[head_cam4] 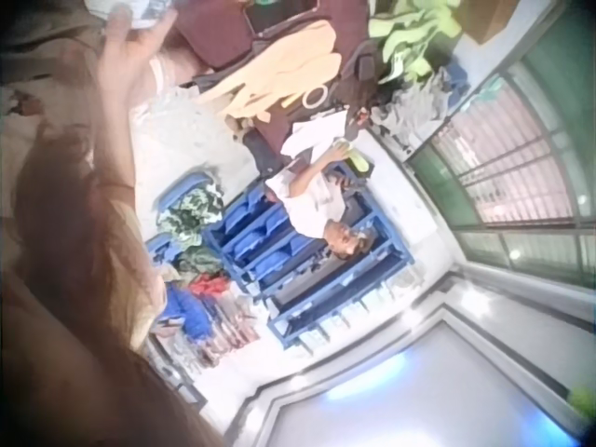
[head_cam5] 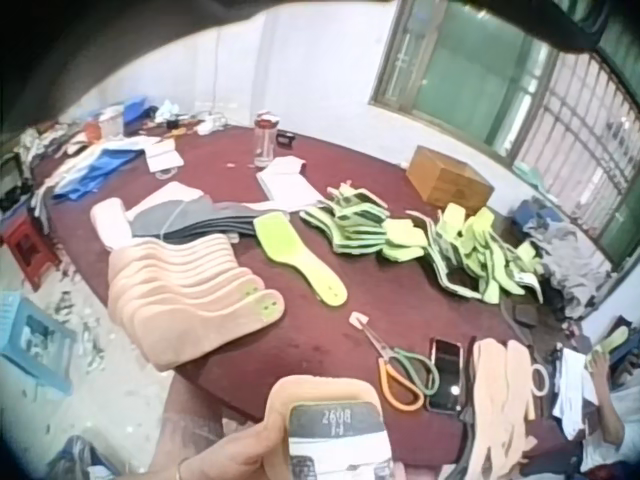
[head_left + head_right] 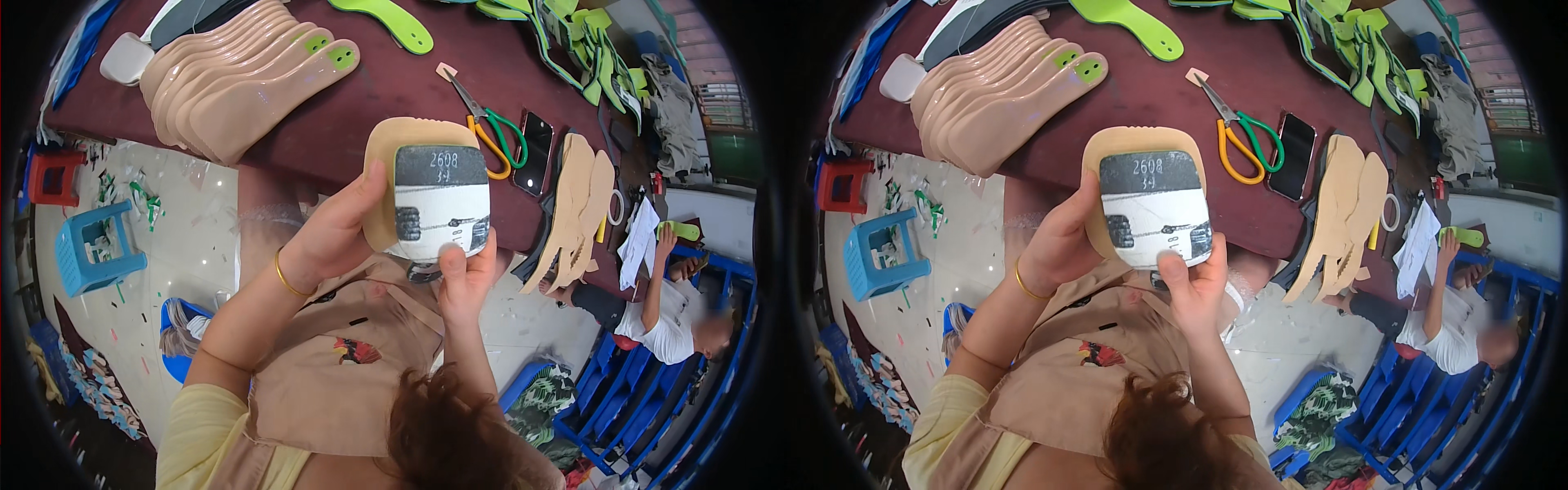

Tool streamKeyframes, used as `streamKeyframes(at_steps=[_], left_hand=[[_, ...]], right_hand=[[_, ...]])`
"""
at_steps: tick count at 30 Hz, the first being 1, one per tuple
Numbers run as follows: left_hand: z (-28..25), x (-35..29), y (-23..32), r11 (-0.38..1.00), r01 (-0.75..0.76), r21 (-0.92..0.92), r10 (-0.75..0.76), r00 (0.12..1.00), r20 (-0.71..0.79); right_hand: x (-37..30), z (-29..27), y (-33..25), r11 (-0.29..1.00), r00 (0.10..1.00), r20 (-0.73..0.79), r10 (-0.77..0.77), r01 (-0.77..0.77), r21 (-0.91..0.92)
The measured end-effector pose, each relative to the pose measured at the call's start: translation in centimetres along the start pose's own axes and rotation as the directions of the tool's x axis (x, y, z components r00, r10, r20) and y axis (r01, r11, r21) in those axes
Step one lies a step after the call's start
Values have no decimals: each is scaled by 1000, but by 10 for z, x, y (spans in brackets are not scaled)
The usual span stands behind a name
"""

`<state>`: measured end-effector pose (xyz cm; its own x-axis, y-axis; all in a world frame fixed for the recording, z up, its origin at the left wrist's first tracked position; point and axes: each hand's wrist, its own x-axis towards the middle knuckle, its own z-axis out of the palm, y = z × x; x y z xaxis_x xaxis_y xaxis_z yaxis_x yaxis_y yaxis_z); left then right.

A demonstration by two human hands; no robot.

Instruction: The recorder is shown manually aligning and attaching leather and synthetic components to a shoe's sole and upper, using scissors to trim excess material.

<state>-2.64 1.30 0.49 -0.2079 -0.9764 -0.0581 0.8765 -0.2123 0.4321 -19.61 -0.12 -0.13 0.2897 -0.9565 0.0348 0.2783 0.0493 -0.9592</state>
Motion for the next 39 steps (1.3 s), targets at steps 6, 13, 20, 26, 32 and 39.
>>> streamKeyframes(at_steps=[6,13,20,26,32,39], left_hand=[[-1,-4,1,999,-31,25,30,999,9],[-1,-4,1,999,-39,22,38,998,41],[0,-2,1,999,-39,22,38,999,31],[-3,-2,1,1000,-29,7,29,998,50],[-5,-8,6,994,-30,107,29,1000,10],[-12,-1,26,970,40,-240,-61,995,-78]], right_hand=[[5,7,3,998,999,39,21,-18,-61],[7,11,0,998,999,41,24,-22,-58],[9,12,1,997,999,32,31,-28,-74],[10,13,2,997,999,22,40,-38,-72],[12,15,1,980,995,69,67,-52,-194],[56,-26,4,955,988,145,-60,99,-279]])
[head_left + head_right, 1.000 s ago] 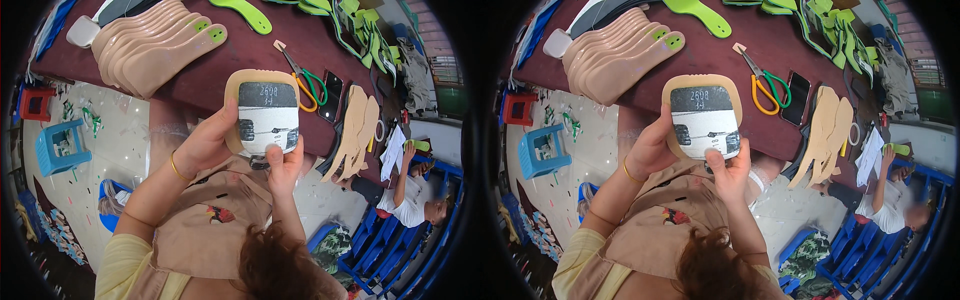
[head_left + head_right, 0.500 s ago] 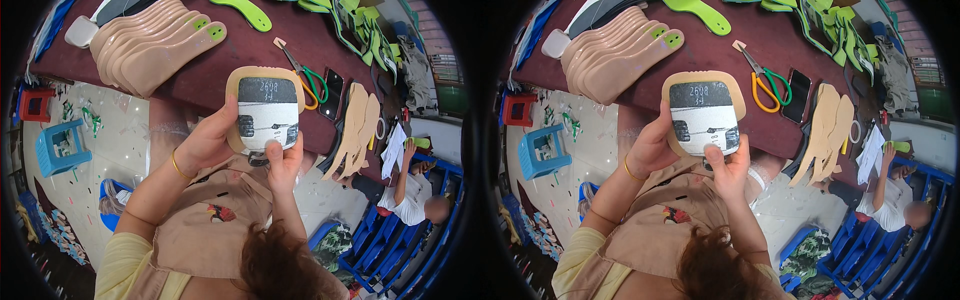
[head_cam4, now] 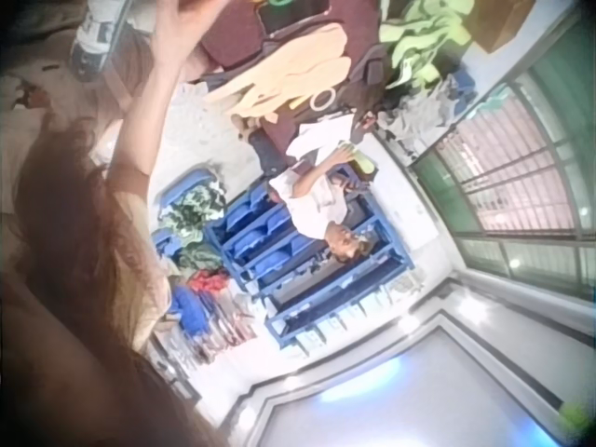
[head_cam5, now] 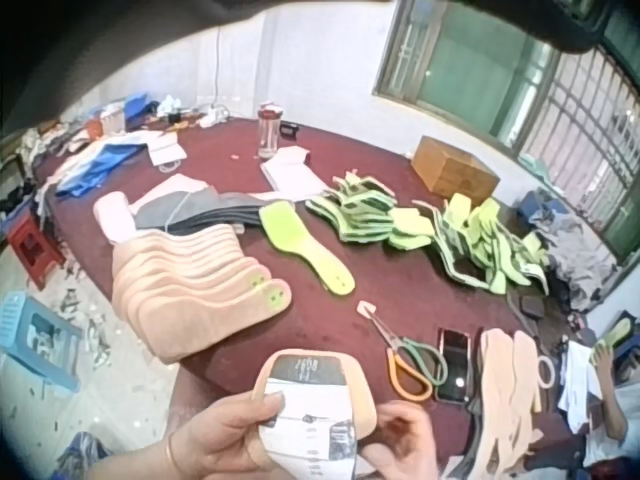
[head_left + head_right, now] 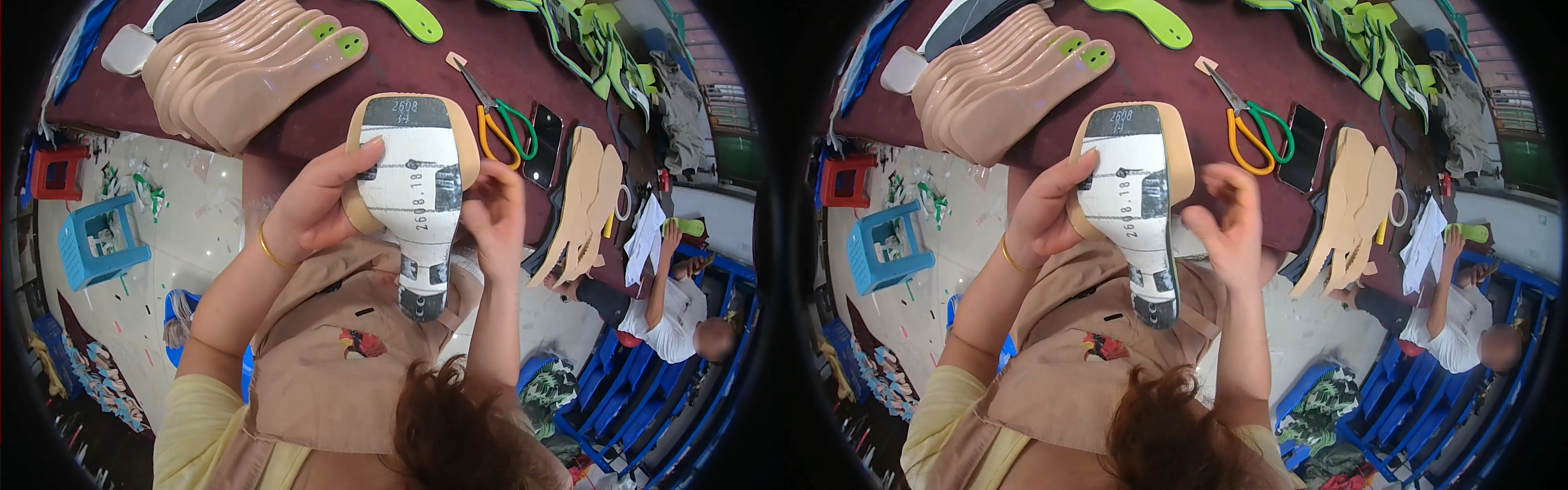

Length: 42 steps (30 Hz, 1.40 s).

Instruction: The recorder is shown manually aligning and attaching leather and synthetic components to a shoe's sole and upper, using scissors to trim excess material.

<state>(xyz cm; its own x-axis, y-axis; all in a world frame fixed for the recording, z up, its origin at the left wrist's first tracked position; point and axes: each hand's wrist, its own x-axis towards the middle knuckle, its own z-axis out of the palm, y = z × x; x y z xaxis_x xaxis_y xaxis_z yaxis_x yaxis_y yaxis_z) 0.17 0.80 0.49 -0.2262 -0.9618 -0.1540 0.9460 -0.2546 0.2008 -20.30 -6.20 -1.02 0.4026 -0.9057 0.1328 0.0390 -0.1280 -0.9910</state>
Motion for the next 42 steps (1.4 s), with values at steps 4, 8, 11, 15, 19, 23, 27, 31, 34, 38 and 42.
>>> streamKeyframes(at_steps=[4,8,11,15,19,23,27,31,34,38,42], left_hand=[[-3,4,8,986,95,-134,-91,995,32],[2,1,22,993,94,-73,-94,996,9],[-3,-1,31,993,117,5,-117,993,4],[-5,0,35,987,145,74,-140,988,-66],[-9,3,40,979,168,117,-160,984,-75],[-5,8,43,941,154,303,-140,988,-68],[2,9,51,863,156,481,-137,988,-74],[7,8,50,809,146,570,-123,989,-79],[5,8,50,805,173,567,-165,984,-66],[4,12,49,796,167,582,-137,986,-96],[14,13,46,729,66,681,-25,997,-69]], right_hand=[[4,-2,17,897,858,475,196,-352,266],[6,11,16,827,845,522,114,-372,422],[6,16,12,824,839,533,107,-375,424],[3,16,6,825,832,537,141,-398,401],[0,15,1,819,835,524,168,-414,397],[-3,12,-1,807,844,513,155,-408,427],[-2,10,-5,801,843,502,192,-430,416],[-3,4,-4,820,823,523,222,-448,357],[-3,4,-4,817,826,531,190,-433,382],[-4,3,-8,841,828,524,199,-419,342],[-12,5,-9,898,869,455,196,-345,272]])
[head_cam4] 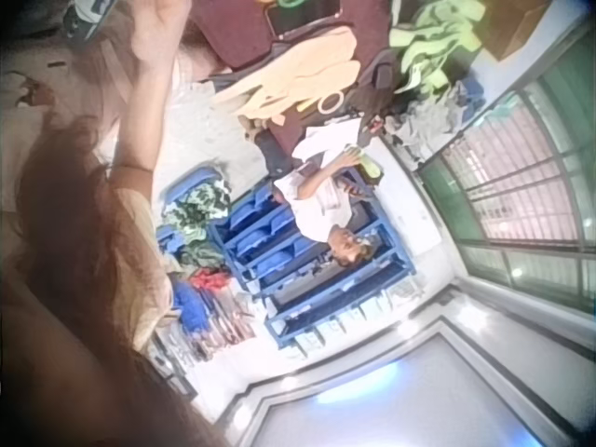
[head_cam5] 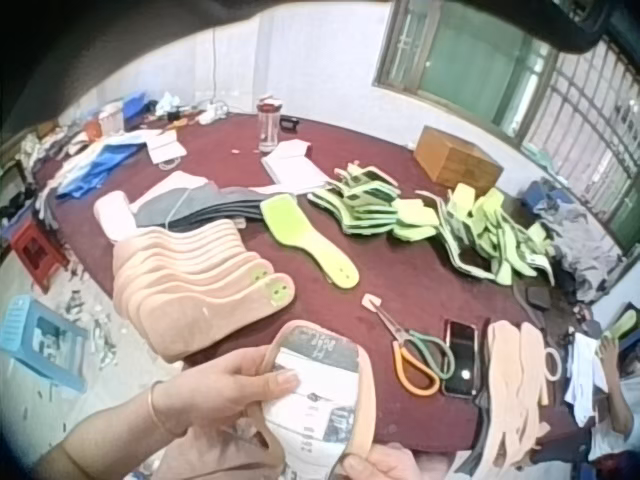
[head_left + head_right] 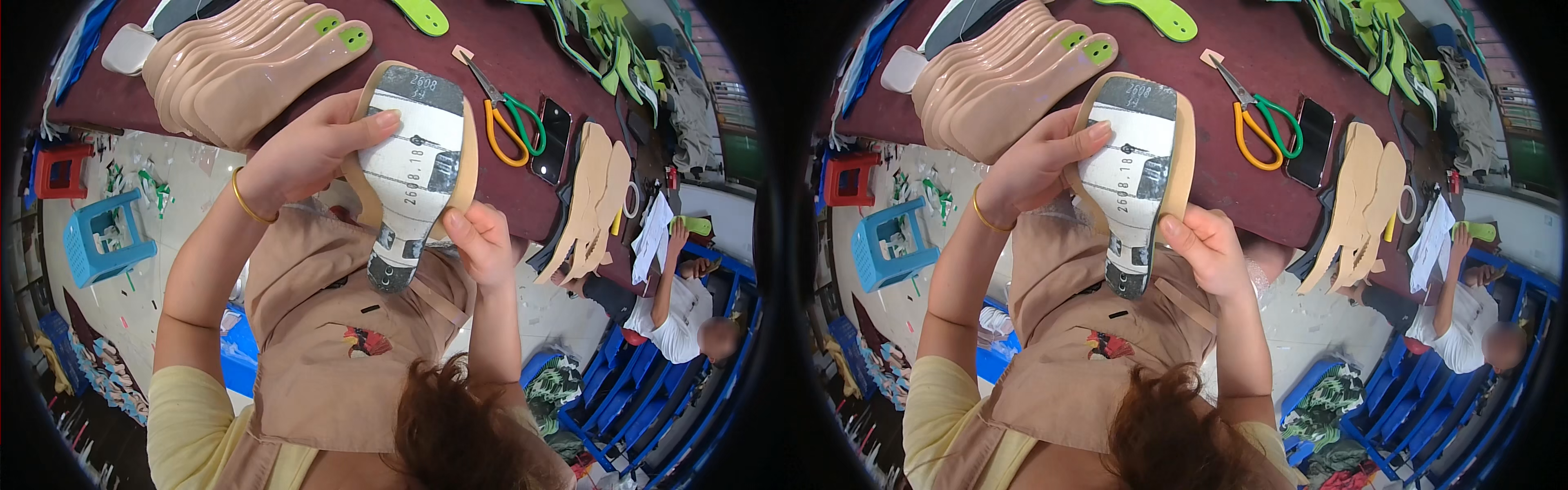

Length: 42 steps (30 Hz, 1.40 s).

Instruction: The recorder is shown manually aligning and attaching leather and synthetic components to a shoe's sole and upper, using scissors to trim excess material.

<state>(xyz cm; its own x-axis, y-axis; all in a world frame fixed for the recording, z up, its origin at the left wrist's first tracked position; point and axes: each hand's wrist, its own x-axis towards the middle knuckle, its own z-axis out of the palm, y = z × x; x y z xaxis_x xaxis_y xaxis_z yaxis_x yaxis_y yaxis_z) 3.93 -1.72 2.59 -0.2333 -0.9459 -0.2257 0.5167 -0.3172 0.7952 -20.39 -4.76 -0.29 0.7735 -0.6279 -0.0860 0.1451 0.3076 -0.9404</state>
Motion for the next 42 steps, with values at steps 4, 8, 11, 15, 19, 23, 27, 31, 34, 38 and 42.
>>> streamKeyframes(at_steps=[4,8,11,15,19,23,27,31,34,38,42], left_hand=[[10,2,-6,985,-130,117,132,991,-8],[20,-5,-11,993,-114,27,115,993,-26],[20,-14,-25,997,-3,72,4,1000,-13],[29,-15,-33,990,-38,134,60,984,-167],[33,-7,-33,997,6,76,6,988,-157],[31,-8,-41,996,-34,80,38,998,-52],[21,-4,-27,993,-98,-65,96,995,-35],[27,1,-18,997,-76,5,76,993,-95],[25,7,-19,994,-77,-79,65,988,-142],[22,3,-58,999,-24,-45,24,1000,-16],[33,1,-70,996,-10,-91,3,998,-67]], right_hand=[[1,9,-1,997,995,-61,-76,77,13],[10,17,-3,993,958,-283,-55,81,83],[7,19,-9,997,968,-250,-34,49,54],[5,11,-8,979,965,-250,-82,31,-204],[2,11,-10,998,950,-307,62,-61,11],[4,7,-20,996,960,-278,36,-12,85],[0,10,-14,983,981,-184,68,-98,-158],[-1,10,-6,1000,974,-228,9,-12,-13],[-1,3,-6,993,967,-246,62,-85,-81],[2,-4,-11,981,921,-387,39,38,188],[1,0,-8,961,933,-355,59,44,273]])
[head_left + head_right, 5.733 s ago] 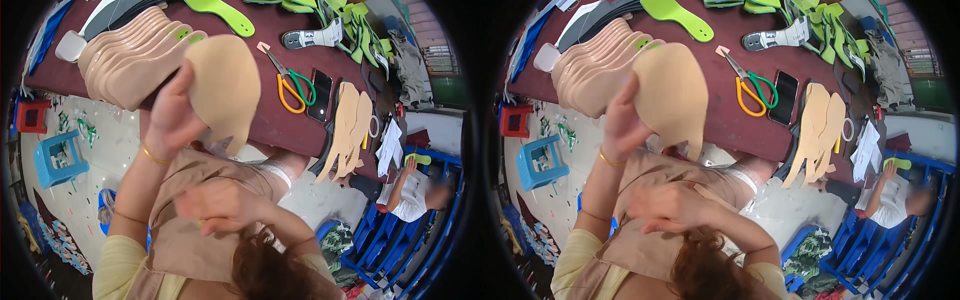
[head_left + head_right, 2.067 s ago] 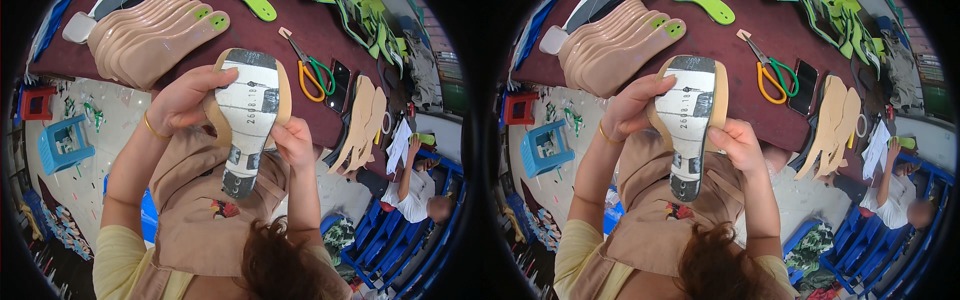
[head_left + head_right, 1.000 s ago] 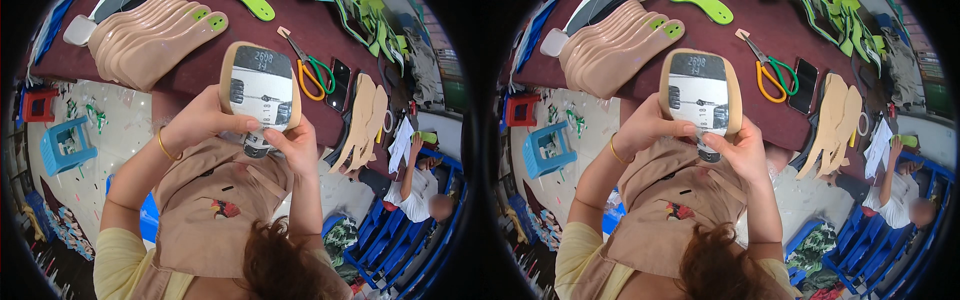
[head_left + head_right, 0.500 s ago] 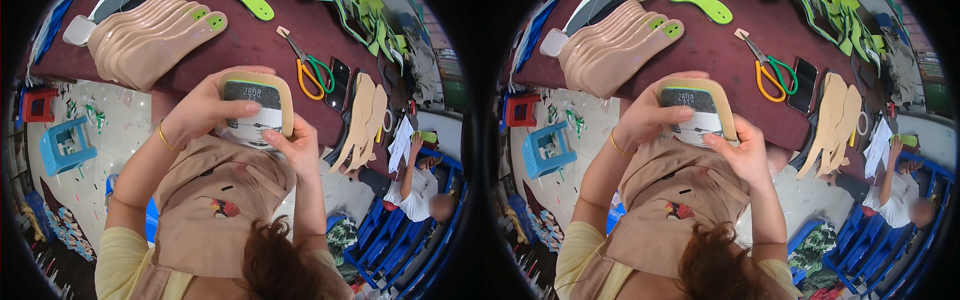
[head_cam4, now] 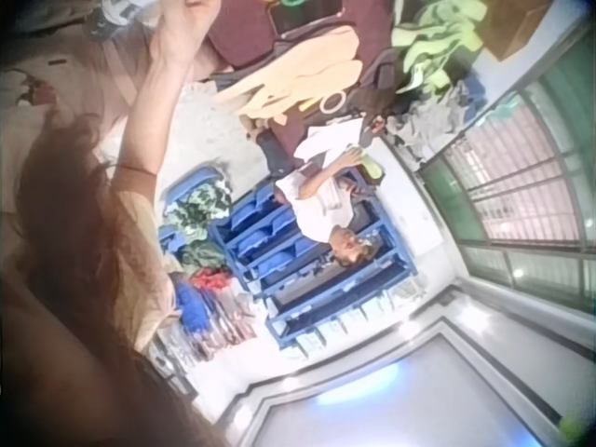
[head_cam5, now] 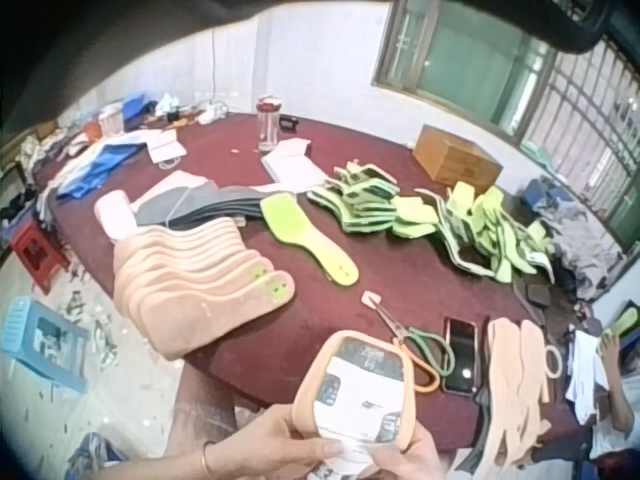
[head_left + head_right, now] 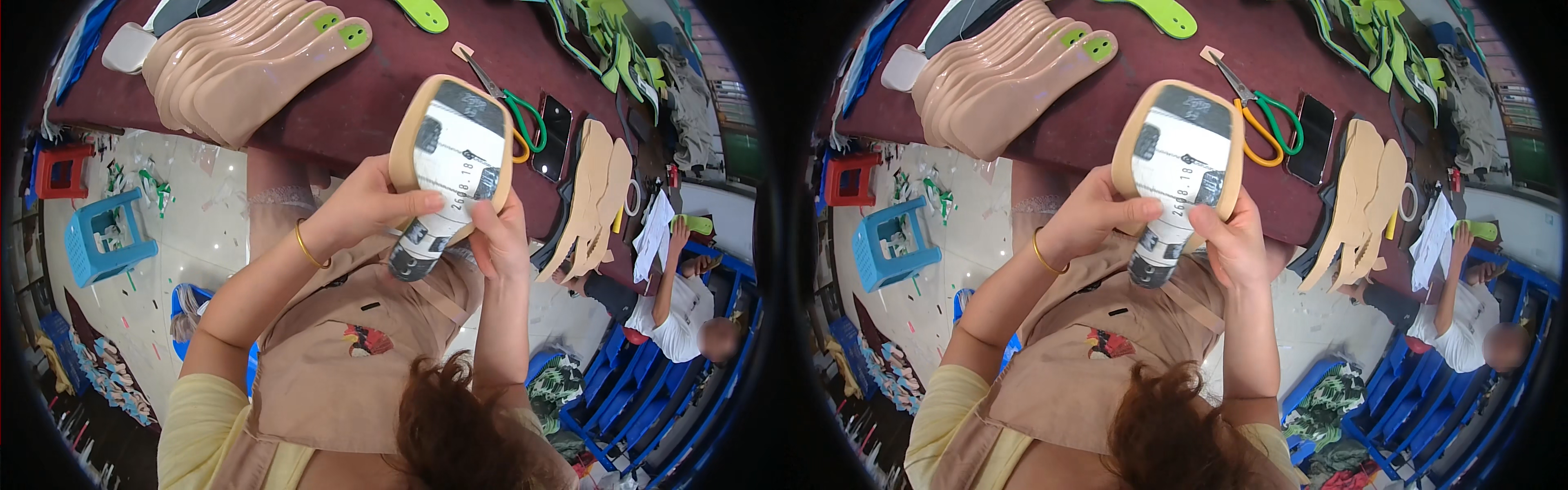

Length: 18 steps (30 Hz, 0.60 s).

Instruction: The recorder is shown manually aligning and attaching leather and synthetic components to a shoe's sole and upper, using scissors to trim excess material.

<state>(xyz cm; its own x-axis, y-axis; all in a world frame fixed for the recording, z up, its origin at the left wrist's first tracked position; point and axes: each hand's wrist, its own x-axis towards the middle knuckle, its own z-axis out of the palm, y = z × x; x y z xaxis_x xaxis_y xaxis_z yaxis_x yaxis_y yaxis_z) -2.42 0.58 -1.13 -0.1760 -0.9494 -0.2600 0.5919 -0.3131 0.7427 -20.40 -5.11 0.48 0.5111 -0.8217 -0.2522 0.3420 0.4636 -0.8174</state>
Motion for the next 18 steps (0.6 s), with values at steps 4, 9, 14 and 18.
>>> streamKeyframes(at_steps=[4,9,14,18], left_hand=[[4,-1,1,998,-57,41,59,997,-39],[3,-1,3,1000,-23,-3,22,999,-31],[1,2,-3,989,-17,-148,7,998,-66],[-8,2,-5,947,26,-319,-41,998,-41]], right_hand=[[-2,-3,8,990,999,40,-26,31,-136],[2,-2,3,994,999,19,41,-38,-105],[3,-5,5,997,998,28,55,-54,-49],[2,-16,4,993,988,107,108,-102,-62]])
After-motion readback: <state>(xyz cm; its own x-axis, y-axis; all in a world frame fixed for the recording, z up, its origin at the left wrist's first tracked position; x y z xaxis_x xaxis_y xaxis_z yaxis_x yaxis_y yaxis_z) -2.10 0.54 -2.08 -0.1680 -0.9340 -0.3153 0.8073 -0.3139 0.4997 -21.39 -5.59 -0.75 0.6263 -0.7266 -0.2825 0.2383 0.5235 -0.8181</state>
